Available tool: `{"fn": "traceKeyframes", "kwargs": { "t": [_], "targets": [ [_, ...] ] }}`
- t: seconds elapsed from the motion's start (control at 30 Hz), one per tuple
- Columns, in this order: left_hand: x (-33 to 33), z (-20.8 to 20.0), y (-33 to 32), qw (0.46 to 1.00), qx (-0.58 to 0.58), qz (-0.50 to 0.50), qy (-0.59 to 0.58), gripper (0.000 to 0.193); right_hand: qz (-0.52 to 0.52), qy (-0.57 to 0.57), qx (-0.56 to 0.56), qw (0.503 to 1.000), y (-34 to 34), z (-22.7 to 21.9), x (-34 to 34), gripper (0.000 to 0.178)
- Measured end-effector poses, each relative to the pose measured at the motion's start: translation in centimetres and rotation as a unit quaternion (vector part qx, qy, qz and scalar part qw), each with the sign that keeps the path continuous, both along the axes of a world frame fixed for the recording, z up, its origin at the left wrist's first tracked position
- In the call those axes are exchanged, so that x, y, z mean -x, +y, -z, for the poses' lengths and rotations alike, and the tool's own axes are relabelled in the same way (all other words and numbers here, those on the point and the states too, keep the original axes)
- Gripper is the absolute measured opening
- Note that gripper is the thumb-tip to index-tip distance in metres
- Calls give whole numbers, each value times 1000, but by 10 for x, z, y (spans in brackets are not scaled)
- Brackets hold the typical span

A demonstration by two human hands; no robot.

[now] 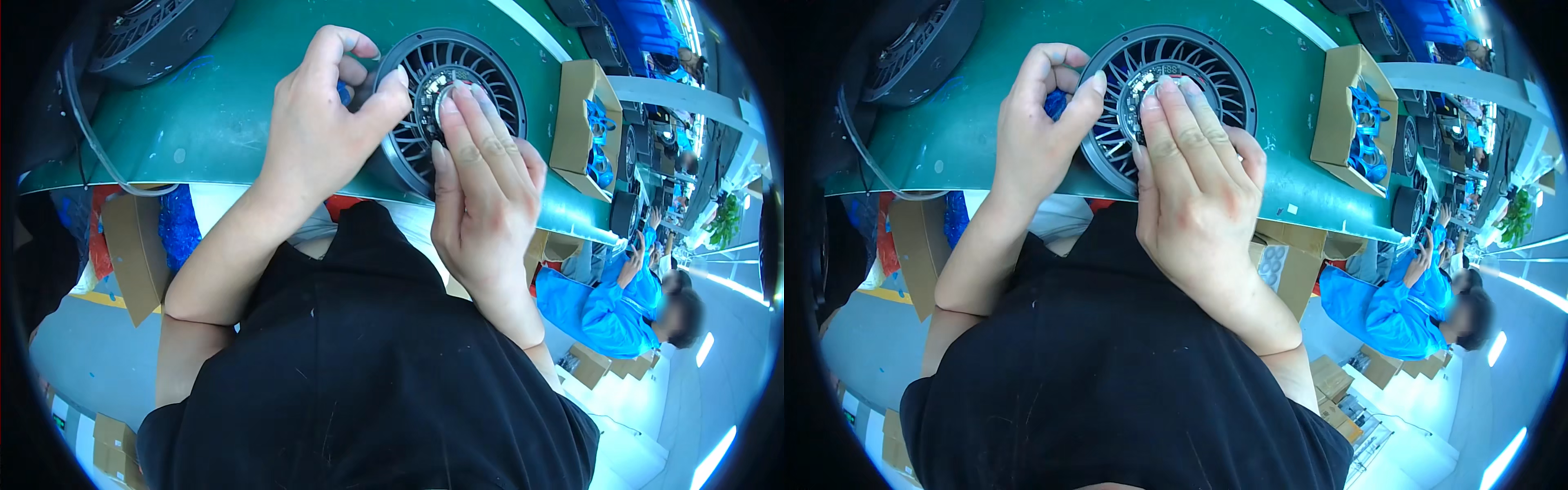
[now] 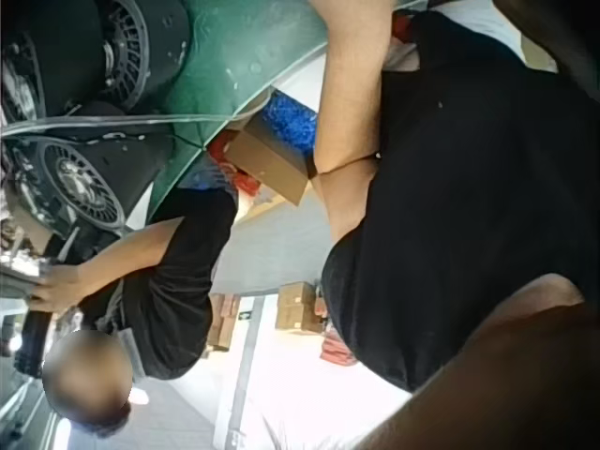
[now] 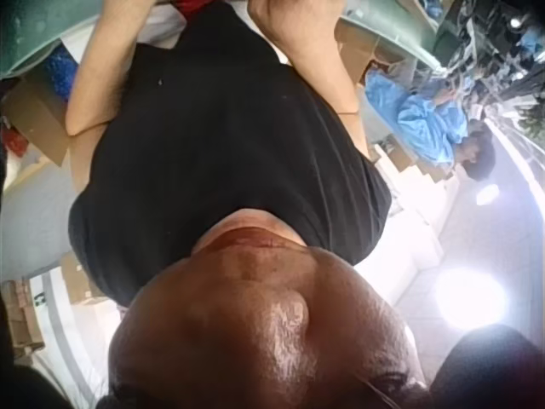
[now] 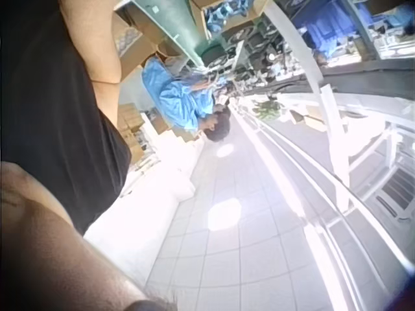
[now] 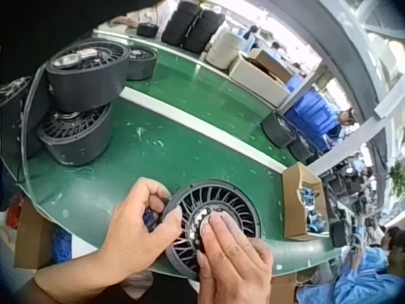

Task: Assembling components and covers onto motor housings at a manual assembly station.

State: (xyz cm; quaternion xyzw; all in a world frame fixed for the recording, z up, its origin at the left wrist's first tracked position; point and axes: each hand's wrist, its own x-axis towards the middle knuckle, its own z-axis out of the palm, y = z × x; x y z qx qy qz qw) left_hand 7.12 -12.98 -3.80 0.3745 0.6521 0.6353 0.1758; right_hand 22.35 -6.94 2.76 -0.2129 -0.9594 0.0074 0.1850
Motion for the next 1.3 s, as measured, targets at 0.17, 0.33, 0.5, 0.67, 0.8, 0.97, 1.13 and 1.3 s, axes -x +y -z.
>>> {"fn": "traceKeyframes", "kwargs": {
  "t": [0.17, 0.33, 0.5, 0.67, 0.8, 0.97, 1.13, 1.3],
  "targets": [
    [11, -11, -10, 992, 117, 43, 18, 40, -42, 97, 84, 991, 22, 5, -16, 35],
    [13, -18, -15, 977, 185, 99, 30, 52, -56, 35, 32, 997, 18, 0, -11, 33],
    [11, -21, -18, 971, 210, 106, 40, 55, -25, 13, 5, 1000, 6, 1, 0, 31],
    [15, -28, -15, 966, 226, 110, 67, 50, 15, 68, -14, 997, 1, 7, 3, 29],
    [23, -26, -12, 958, 243, 145, 49, 58, -6, 131, 98, 986, 16, 7, -13, 27],
    [16, -32, -21, 951, 264, 161, 24, 44, 101, 334, 287, 892, 50, -2, -71, 37],
    [-2, -28, -37, 965, 220, 139, -36, 49, 90, 302, 489, 813, 42, 23, -76, 54],
    [-8, -23, -35, 975, 165, 145, -41, 50, -52, 345, 583, 734, 30, 28, -47, 67]
  ]
}}
